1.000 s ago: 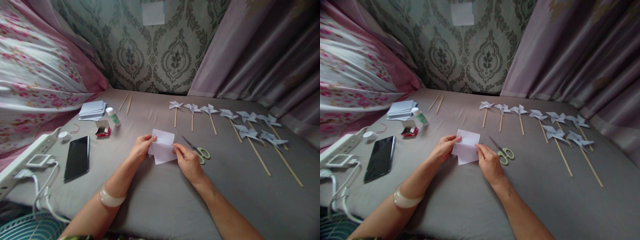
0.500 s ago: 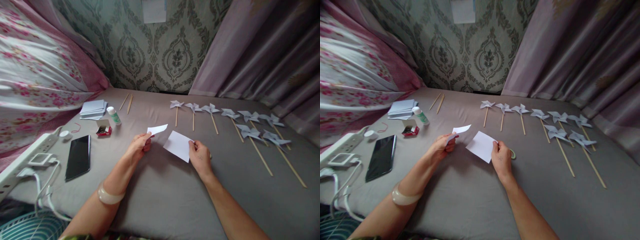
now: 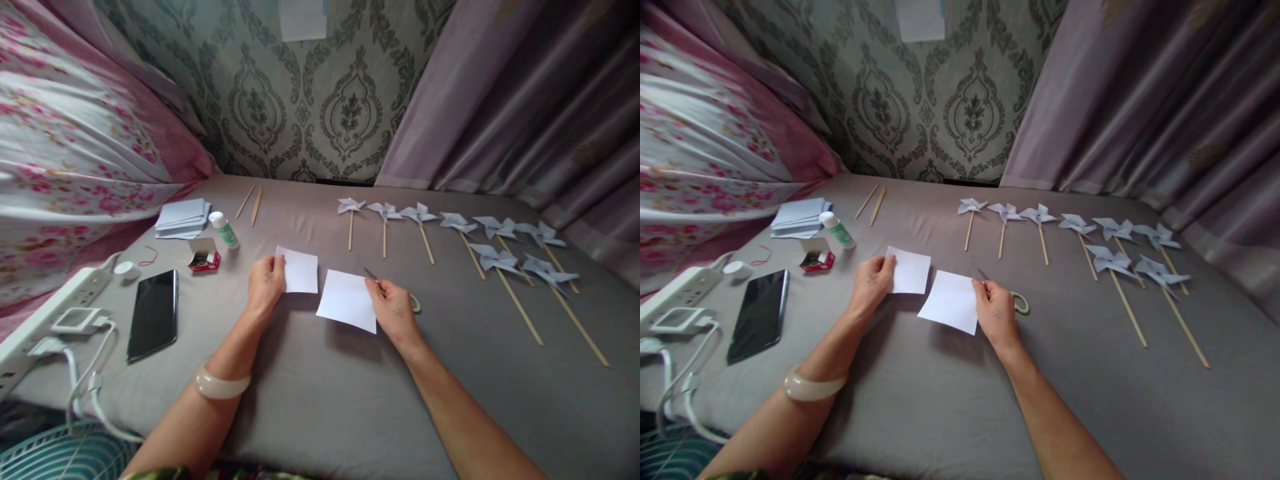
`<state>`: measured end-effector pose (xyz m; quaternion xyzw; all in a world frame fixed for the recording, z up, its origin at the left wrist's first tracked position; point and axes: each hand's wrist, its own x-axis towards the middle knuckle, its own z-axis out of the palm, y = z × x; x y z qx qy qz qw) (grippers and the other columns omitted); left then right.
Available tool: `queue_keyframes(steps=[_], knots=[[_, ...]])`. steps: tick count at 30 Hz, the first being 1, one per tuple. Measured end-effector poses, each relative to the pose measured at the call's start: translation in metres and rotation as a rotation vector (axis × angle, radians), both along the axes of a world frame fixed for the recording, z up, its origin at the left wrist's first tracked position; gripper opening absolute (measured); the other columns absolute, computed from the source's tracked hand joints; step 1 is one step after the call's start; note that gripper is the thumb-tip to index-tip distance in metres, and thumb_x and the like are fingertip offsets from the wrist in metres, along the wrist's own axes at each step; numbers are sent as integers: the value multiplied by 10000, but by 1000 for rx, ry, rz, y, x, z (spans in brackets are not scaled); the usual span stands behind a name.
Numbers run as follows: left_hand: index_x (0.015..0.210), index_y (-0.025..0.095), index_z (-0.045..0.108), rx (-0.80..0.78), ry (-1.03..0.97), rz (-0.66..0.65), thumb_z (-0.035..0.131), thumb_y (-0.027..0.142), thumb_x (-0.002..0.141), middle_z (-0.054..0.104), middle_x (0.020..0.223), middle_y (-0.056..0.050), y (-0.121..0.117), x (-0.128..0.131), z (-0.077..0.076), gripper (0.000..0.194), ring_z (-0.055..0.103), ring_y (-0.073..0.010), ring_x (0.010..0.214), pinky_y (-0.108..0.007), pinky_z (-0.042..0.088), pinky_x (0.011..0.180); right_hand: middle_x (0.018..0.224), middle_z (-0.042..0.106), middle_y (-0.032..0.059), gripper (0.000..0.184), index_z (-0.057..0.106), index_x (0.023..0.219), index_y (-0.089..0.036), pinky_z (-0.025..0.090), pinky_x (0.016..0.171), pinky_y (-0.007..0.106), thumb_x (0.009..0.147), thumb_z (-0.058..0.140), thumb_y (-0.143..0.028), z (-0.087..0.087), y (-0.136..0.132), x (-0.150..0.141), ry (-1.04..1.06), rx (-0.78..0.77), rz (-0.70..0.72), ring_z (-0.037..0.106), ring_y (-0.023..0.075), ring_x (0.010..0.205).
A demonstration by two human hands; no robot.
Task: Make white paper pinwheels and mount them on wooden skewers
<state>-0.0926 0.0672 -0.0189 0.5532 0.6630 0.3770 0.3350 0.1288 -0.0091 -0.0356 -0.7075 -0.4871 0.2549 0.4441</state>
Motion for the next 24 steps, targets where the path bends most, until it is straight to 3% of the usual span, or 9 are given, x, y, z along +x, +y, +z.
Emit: queue_keyframes(steps=[3,6,8,10,12,14,17,20,24], knots=[[884,136,620,79,476,-10,508,315,861,636,827,-117,-3,-4,-1,212,604,-255,835,-331,437,696,488,492,-25,453,546,609,-188,290,438,243,722,553,-627,-2,1,-4,281,-9,40,420,117,455],[1146,117,576,274,585,-3,625,291,792,578,1149,-199,-10,2,5,398,533,-329,1087,-458,413,884,467,496,-42,493,557,639,-191,280,384,237,609,649,-674,2,0,-10,584,-54,29,380,96,394],[1199,151,568,460,465,-74,681,273,749,518,1262,-189,-17,9,13,480,486,-331,1151,-499,383,943,442,467,-62,520,567,645,-187,234,346,226,534,707,-676,7,-1,-13,709,-82,21,323,73,358],[1207,190,579,571,192,-341,681,255,759,513,1290,-155,-25,16,22,464,546,-250,1043,-419,444,895,413,414,-88,533,567,636,-183,198,326,215,486,745,-663,11,-2,-16,773,-120,36,275,54,338],[1190,208,598,533,-102,-658,649,275,804,530,1291,-140,-35,23,28,395,584,-140,805,-307,501,750,399,374,-107,525,567,642,-184,190,323,205,491,751,-652,13,-4,-18,803,-162,76,252,45,329],[1116,188,640,408,-314,-813,588,315,861,597,1192,-132,-42,28,30,289,559,-91,662,-250,500,637,393,369,-106,499,564,644,-187,197,324,204,544,723,-650,14,-5,-18,786,-217,142,256,49,322],[999,145,670,276,-478,-772,529,360,899,641,814,-59,-49,33,28,276,546,-93,587,-223,476,561,460,500,-45,445,607,665,-180,274,354,222,600,707,-608,20,-6,-14,571,-222,183,385,86,364],[936,136,677,263,-499,-672,559,391,881,550,606,5,-49,34,27,287,520,-93,547,-211,439,530,740,665,51,387,695,771,-176,424,520,250,666,701,-548,34,-10,-7,254,75,63,573,147,618],[907,131,676,242,-486,-660,572,396,874,547,600,9,-51,34,32,287,509,-87,546,-207,419,525,726,657,33,382,723,856,-190,429,555,249,759,650,-552,51,-20,-7,378,109,239,557,133,616]])
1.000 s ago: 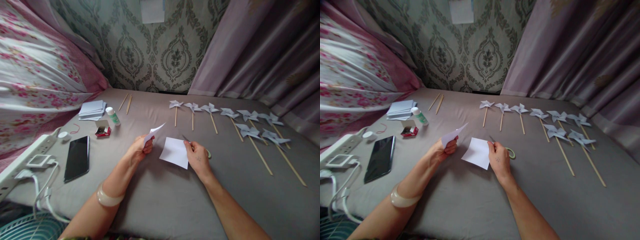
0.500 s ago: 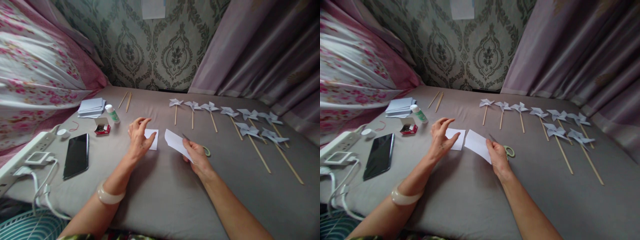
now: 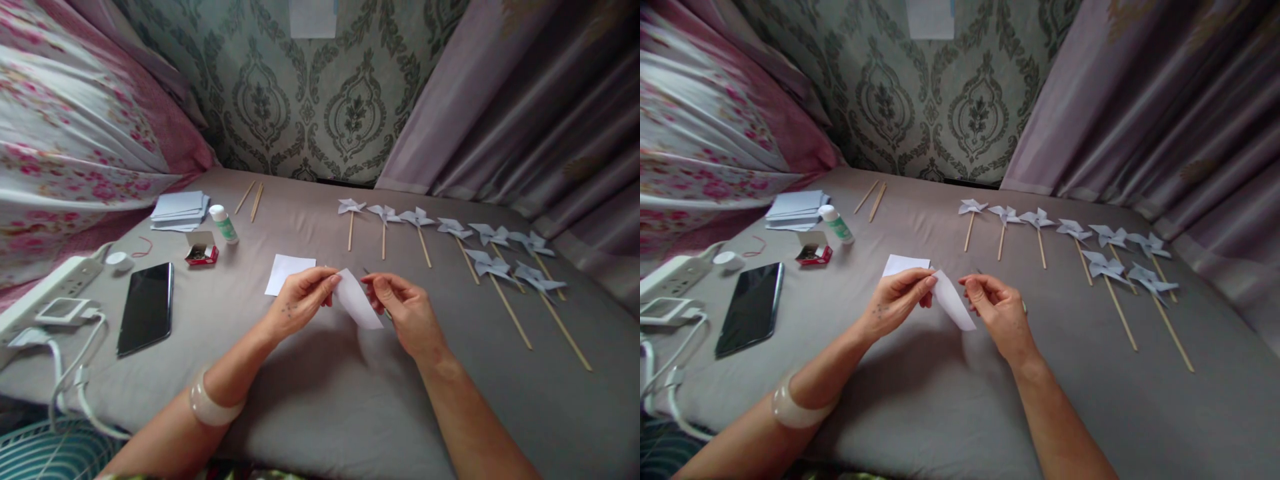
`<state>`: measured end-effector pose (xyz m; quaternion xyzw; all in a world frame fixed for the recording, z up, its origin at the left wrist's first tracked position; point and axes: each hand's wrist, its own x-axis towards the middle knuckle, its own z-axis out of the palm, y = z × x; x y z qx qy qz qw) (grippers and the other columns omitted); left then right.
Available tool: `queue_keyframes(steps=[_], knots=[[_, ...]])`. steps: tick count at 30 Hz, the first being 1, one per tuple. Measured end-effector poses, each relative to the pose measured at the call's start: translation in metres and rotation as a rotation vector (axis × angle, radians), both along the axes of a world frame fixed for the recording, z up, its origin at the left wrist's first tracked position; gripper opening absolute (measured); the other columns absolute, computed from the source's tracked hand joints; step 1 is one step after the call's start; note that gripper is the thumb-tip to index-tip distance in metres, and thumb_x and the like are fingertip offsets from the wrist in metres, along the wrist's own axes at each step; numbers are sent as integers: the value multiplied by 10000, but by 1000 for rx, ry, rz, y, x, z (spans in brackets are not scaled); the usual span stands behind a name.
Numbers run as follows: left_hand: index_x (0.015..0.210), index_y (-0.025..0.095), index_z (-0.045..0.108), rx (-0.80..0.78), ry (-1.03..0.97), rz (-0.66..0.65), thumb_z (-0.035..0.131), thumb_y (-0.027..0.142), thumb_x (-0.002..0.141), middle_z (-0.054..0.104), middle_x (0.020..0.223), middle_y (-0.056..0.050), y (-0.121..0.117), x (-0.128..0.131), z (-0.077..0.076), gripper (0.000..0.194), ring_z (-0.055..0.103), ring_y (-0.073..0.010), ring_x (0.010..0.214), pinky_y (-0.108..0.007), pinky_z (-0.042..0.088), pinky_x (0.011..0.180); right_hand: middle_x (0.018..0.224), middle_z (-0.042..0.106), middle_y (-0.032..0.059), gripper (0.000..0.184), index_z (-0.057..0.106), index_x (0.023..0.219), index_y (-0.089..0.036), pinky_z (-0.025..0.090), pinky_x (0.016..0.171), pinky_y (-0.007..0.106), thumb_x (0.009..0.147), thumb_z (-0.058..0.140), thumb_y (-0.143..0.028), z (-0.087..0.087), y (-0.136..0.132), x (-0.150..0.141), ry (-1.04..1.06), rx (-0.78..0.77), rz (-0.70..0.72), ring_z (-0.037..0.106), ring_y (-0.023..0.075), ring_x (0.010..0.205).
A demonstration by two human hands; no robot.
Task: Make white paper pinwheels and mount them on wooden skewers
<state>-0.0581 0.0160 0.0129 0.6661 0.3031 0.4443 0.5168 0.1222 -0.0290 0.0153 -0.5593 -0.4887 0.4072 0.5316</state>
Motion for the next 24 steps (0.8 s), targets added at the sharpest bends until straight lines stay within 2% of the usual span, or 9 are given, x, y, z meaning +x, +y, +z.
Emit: queue_keyframes(steps=[3,8,11,15,20,24], knots=[[927,133,672,7,20,-43,566,390,878,552,616,8,-3,1,2,282,514,-88,559,-207,417,531,713,665,18,398,713,851,-184,410,537,232,697,721,-551,2,-6,-7,216,-115,160,540,114,582],[912,138,657,7,17,-61,542,431,883,557,656,-4,-5,2,1,317,529,-100,593,-218,433,556,710,672,13,434,691,827,-187,378,511,221,640,756,-573,-2,-7,-16,412,-226,274,515,100,542],[906,138,642,-8,4,-70,534,447,884,557,671,-8,-6,2,2,328,535,-106,609,-225,445,575,756,685,30,484,684,867,-186,329,466,213,625,752,-600,-1,-7,-17,442,-248,339,478,89,512],[918,140,627,-18,-17,-85,529,457,885,555,666,-5,-7,3,2,334,532,-110,619,-236,452,602,807,694,45,534,674,876,-184,337,476,212,580,769,-619,1,-8,-16,467,-254,375,496,97,543],[915,145,625,-20,-31,-105,530,462,884,543,653,4,-7,4,2,332,532,-110,623,-238,450,614,814,692,40,488,661,838,-190,433,618,233,577,791,-582,3,-8,-16,538,-240,408,601,147,704],[925,146,622,-25,-35,-108,529,449,888,542,665,5,-7,4,1,318,532,-108,631,-235,449,620,825,693,41,481,658,822,-190,452,689,243,584,784,-589,5,-8,-18,539,-230,413,632,171,809]])
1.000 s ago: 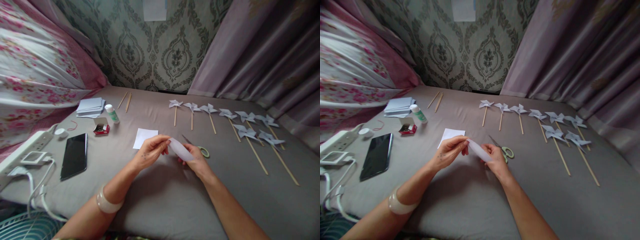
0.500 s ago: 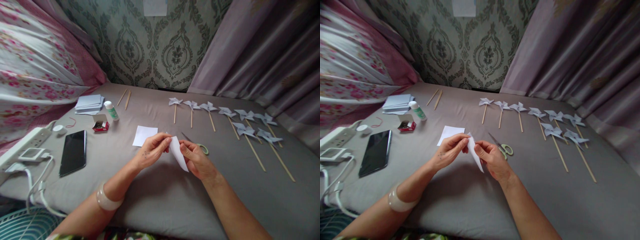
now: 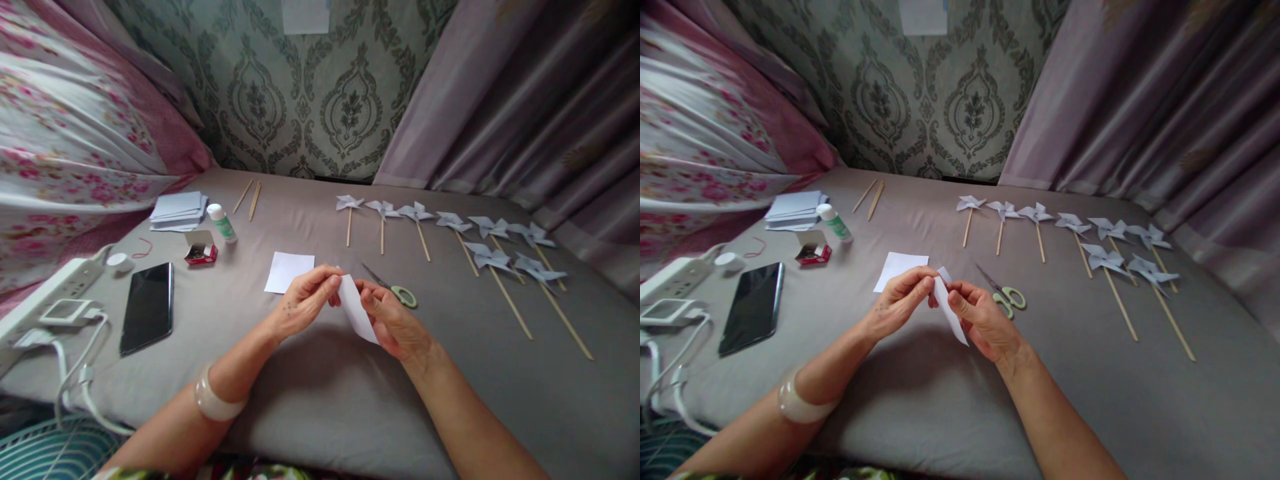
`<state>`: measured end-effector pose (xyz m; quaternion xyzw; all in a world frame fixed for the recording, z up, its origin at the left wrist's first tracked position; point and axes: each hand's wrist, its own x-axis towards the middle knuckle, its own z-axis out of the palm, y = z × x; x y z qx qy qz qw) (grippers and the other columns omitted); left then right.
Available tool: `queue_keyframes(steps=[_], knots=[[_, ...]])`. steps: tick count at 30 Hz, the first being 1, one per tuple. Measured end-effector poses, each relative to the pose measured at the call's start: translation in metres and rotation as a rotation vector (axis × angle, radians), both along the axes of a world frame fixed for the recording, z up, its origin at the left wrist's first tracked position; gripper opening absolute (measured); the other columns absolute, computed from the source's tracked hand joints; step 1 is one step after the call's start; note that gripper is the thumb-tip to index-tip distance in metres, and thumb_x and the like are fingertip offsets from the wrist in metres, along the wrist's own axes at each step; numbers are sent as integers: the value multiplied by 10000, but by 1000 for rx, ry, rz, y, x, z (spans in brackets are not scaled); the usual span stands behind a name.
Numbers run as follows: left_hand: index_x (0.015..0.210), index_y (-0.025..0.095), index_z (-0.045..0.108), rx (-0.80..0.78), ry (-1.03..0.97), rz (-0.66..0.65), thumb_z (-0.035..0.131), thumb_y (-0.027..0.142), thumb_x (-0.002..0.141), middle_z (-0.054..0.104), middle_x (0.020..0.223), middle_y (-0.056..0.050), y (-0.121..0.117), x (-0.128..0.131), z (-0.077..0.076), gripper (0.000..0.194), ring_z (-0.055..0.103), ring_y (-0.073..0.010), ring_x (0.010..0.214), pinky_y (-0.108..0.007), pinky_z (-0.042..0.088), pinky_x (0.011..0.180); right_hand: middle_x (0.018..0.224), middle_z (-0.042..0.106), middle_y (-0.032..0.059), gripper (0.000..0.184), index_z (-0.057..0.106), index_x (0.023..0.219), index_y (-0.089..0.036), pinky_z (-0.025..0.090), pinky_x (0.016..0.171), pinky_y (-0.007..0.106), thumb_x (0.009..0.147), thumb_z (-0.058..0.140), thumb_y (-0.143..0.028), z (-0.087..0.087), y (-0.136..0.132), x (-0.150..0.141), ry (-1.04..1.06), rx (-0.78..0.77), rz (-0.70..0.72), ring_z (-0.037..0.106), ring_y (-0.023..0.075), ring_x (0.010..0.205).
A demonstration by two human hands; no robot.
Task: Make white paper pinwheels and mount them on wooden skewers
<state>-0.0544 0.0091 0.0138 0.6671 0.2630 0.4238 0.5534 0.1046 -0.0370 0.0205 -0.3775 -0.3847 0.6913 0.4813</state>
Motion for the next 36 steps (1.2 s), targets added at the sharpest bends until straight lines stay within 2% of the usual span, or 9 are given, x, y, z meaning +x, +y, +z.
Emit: queue_keyframes(steps=[6,9,11,13,16,19,24,29,36], knots=[[930,143,625,0,-38,-22,527,396,902,549,682,3,0,-1,-1,273,534,-98,634,-223,453,619,801,703,42,401,694,861,-191,452,641,238,694,723,-554,-3,-1,2,-26,-2,4,636,164,763],[917,143,634,-7,-49,-24,567,387,881,571,686,-5,2,0,-1,256,550,-103,644,-226,468,628,779,708,40,329,713,849,-193,452,624,247,748,691,-505,-4,0,5,-136,3,-51,633,166,734],[874,141,644,-20,-38,-7,611,392,849,589,677,-12,3,0,-2,255,560,-108,637,-230,478,621,762,703,31,273,723,801,-198,461,655,259,764,685,-466,-3,1,7,-296,106,-133,624,164,734],[816,139,656,-27,-19,18,646,400,820,606,659,-16,5,1,-3,260,563,-109,614,-228,482,599,736,687,21,210,723,743,-208,464,672,270,770,688,-413,-1,1,7,-482,287,-243,607,158,717],[771,138,678,1,8,44,670,400,798,636,656,-29,6,0,-4,263,570,-108,594,-222,480,568,682,653,11,152,701,673,-217,455,625,265,763,705,-339,2,1,5,-678,518,-400,575,143,655],[786,139,704,68,24,55,673,373,802,666,688,-45,6,-1,-6,236,584,-110,591,-219,480,555,654,631,1,132,675,652,-217,450,584,256,755,720,-287,2,0,3,-760,632,-491,558,128,606],[816,154,723,215,29,128,668,302,814,698,754,-56,2,-1,-7,158,600,-109,569,-228,493,548,671,614,4,126,650,670,-222,470,626,271,757,728,-271,-1,-1,1,-848,728,-554,572,139,638],[842,182,721,375,82,174,647,260,833,722,832,-64,2,-2,-4,108,661,-152,759,-260,518,710,731,647,14,90,681,740,-230,479,658,276,783,706,-306,2,0,5,-840,723,-468,573,141,664],[839,193,691,334,45,126,628,277,851,708,844,-51,5,-2,-4,106,644,-152,804,-275,504,766,797,683,27,173,738,807,-228,481,676,267,768,696,-391,5,3,19,-610,462,-238,612,162,759]])
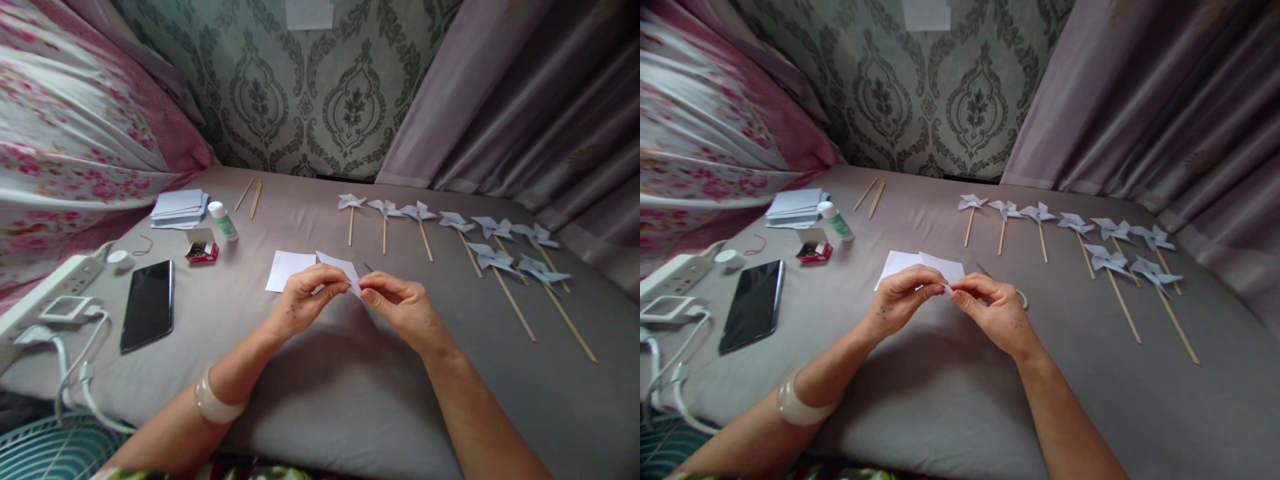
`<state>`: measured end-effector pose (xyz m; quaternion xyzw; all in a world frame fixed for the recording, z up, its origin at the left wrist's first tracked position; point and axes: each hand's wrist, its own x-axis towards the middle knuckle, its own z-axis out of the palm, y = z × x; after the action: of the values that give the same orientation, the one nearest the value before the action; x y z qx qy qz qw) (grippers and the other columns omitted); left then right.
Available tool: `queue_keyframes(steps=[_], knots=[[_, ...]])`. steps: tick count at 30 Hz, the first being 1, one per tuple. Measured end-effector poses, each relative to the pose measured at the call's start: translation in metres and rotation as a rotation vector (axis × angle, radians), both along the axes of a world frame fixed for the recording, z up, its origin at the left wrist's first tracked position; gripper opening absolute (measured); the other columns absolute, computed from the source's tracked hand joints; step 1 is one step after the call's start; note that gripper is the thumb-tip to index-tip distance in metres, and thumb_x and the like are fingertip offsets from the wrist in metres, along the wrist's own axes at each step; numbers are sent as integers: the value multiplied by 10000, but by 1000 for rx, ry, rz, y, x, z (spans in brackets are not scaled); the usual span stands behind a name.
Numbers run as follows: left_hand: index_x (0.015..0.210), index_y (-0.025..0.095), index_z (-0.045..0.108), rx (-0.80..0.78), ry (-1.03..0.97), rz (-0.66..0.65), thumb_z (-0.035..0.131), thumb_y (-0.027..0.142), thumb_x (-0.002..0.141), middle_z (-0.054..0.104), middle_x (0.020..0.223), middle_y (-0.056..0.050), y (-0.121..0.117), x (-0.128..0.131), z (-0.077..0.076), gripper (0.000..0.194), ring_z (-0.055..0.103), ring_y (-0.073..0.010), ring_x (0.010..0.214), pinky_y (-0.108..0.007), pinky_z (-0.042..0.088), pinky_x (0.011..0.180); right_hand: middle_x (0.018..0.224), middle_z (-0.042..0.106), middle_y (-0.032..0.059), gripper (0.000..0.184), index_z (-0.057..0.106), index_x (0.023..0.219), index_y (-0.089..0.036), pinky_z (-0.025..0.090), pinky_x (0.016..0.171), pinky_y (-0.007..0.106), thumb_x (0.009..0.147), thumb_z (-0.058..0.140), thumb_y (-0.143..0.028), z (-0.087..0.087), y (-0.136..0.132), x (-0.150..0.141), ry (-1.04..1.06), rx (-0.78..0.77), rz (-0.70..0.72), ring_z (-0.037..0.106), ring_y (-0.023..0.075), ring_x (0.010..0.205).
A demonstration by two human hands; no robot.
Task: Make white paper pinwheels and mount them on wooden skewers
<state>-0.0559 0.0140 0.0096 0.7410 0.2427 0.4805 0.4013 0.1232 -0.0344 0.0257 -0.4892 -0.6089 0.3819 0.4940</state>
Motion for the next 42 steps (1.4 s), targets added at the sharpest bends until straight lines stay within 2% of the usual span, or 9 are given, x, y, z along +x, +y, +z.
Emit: queue_keyframes(steps=[5,9,20,25,29,32,35,39,42], knots=[[830,174,688,-86,-44,-62,644,293,840,693,837,-57,-1,0,2,128,638,-152,798,-272,506,753,718,678,1,193,746,765,-224,456,594,233,675,769,-394,-2,0,1,205,-189,27,564,116,629],[838,173,690,-147,-74,-100,660,308,826,690,856,-57,-1,0,2,139,637,-153,811,-273,512,759,720,688,8,235,757,765,-226,421,536,209,631,804,-414,-5,0,0,307,-262,51,528,94,589],[873,161,693,-236,-170,-174,660,243,828,673,871,-50,-1,2,0,99,623,-135,825,-244,516,738,717,686,2,242,766,760,-240,413,523,187,585,849,-386,-12,1,-1,435,-313,116,515,77,585],[878,164,686,-252,-177,-182,655,246,833,669,879,-47,-1,1,0,99,619,-133,827,-239,510,729,676,659,-15,235,760,770,-241,403,511,192,620,824,-411,-14,2,0,421,-312,111,492,71,562],[915,174,679,-265,-181,-179,657,263,830,665,927,-53,-1,3,-2,124,611,-148,889,-264,496,797,698,657,6,214,738,772,-208,436,551,227,743,719,-419,-9,1,-6,244,-183,29,528,103,603],[1061,199,645,-268,-208,-157,750,278,742,636,1126,-80,-4,6,-5,344,580,-185,1031,-294,462,895,788,665,29,151,701,784,-194,469,648,253,806,654,-336,-6,-2,-13,27,31,-92,585,138,726],[1192,222,568,-344,-231,-128,755,258,734,601,1205,-92,-6,10,-9,496,596,-152,934,-272,476,823,810,656,29,120,671,799,-189,475,671,251,836,609,-285,-7,-4,-18,-114,175,-174,598,140,752],[1197,204,529,-479,-268,-47,717,273,743,643,1042,-71,3,10,-14,496,587,-101,695,-244,476,663,815,667,21,150,670,826,-190,488,682,249,836,609,-327,-16,0,-21,-109,143,-231,611,137,737],[1131,167,550,-537,-265,171,708,259,690,638,946,-58,22,-3,-18,478,604,-127,706,-260,486,662,795,686,35,256,677,856,-171,499,661,269,802,635,-418,-26,8,-19,32,63,-400,619,148,702]])
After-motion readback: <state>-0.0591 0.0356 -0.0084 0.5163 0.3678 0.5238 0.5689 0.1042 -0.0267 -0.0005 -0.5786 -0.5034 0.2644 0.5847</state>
